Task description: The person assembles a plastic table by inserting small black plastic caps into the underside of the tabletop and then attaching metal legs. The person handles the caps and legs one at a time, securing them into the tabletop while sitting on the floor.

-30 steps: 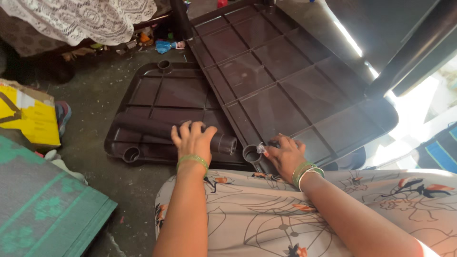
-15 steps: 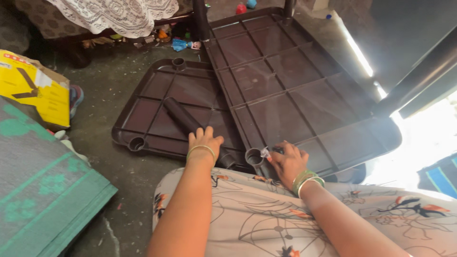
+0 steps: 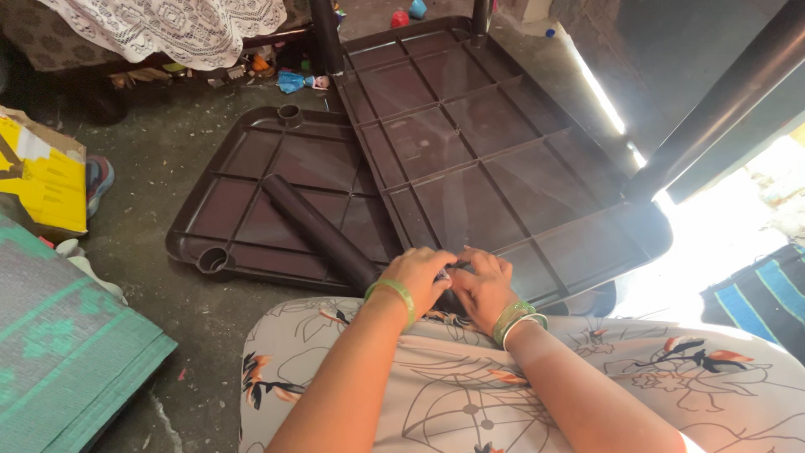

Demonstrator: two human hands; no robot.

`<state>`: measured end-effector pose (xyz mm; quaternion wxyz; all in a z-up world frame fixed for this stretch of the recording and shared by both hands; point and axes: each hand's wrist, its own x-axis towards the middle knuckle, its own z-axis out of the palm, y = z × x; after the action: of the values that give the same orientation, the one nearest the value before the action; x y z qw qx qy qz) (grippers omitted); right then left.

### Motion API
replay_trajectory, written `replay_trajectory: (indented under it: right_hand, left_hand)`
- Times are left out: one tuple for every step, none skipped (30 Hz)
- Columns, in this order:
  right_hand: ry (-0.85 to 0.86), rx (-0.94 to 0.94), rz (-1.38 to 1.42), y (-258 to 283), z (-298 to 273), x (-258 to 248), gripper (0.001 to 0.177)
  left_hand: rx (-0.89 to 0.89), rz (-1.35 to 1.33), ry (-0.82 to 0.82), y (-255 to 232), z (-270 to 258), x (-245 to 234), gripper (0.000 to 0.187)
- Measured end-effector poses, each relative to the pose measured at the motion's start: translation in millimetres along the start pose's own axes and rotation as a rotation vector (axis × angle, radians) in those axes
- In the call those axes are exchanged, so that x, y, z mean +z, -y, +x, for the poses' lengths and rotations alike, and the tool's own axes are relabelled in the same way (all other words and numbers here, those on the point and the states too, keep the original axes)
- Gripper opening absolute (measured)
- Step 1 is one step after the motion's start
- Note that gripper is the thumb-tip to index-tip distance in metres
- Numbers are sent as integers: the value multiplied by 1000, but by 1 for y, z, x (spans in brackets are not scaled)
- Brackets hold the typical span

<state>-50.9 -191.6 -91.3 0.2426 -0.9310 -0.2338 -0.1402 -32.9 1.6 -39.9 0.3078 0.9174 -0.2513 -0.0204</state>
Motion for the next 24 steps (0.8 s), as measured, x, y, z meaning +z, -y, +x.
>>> replay_trajectory:
  right_hand:
    - [4,-4,-15,0,0,-1,21]
    - [7,-8,-29,-1,-1,-2,21]
    - [-7,9,-13,0,-1,-1,22]
    - [-21,25,3,0,-1,-1,23]
    - [-35,41,20,1,-1,-1,25]
    - [-30,68,20,1,1,-1,25]
    - [-23,99,21,1,1,-1,25]
    - [-16,129,23,1,0,-1,25]
    - [-2,148,15,2,1,-1,26]
    - [13,167,8,2,2,-1,27]
    - [28,185,3,3,4,-2,28]
    - [64,198,-5,5,6,-2,30]
    - [99,211,-12,7,8,-2,33]
    - [134,224,-19,9,10,-1,35]
    - [146,221,-19,9,11,-2,36]
    - [158,217,-19,10,12,-3,37]
    - [172,213,-19,11,13,-3,39]
    - [167,201,-19,12,14,-4,39]
    - [162,187,-18,13,15,-5,40]
    - [157,173,-18,14,15,-6,40]
    - [166,180,-16,15,16,-7,40]
    - [175,187,-14,16,17,-7,40]
    - [183,198,-14,16,16,-8,40]
    - [187,193,-12,16,16,-8,40]
  left_hand:
    - [5,1,15,1,4,4,24]
    - [-10,40,14,4,8,5,17]
    - [-25,80,15,11,10,-1,13]
    - [-40,121,15,19,11,-9,14]
    - [-105,170,-97,29,8,-22,18]
    - [-169,219,-209,42,0,-40,22]
    - [-155,237,-401,56,-14,-60,21]
    - [-256,268,-554,69,-35,-79,26]
    - [-647,350,-526,80,-55,-94,21]
    - [-742,374,-585,90,-78,-111,19]
    - [-1058,345,-545,98,-97,-124,19]
    - [-1193,456,-352,102,-117,-133,24]
    - [-1349,492,-278,104,-126,-134,40]
    - [-1504,530,-200,104,-133,-137,60]
    - [-1419,513,-178,100,-129,-133,60]
    - [-1336,496,-156,94,-122,-127,59]
    - [-1253,475,-133,86,-113,-120,59]
    - [-1087,444,-230,77,-99,-114,56]
    - [-921,410,-325,68,-84,-107,55]
    - [-629,361,-429,57,-69,-98,49]
    - [-631,303,-326,47,-51,-88,44]
    - [-608,294,-178,39,-34,-80,43]
    - [-579,283,-27,34,-24,-73,42]
    - [-588,277,56,30,-17,-67,42]
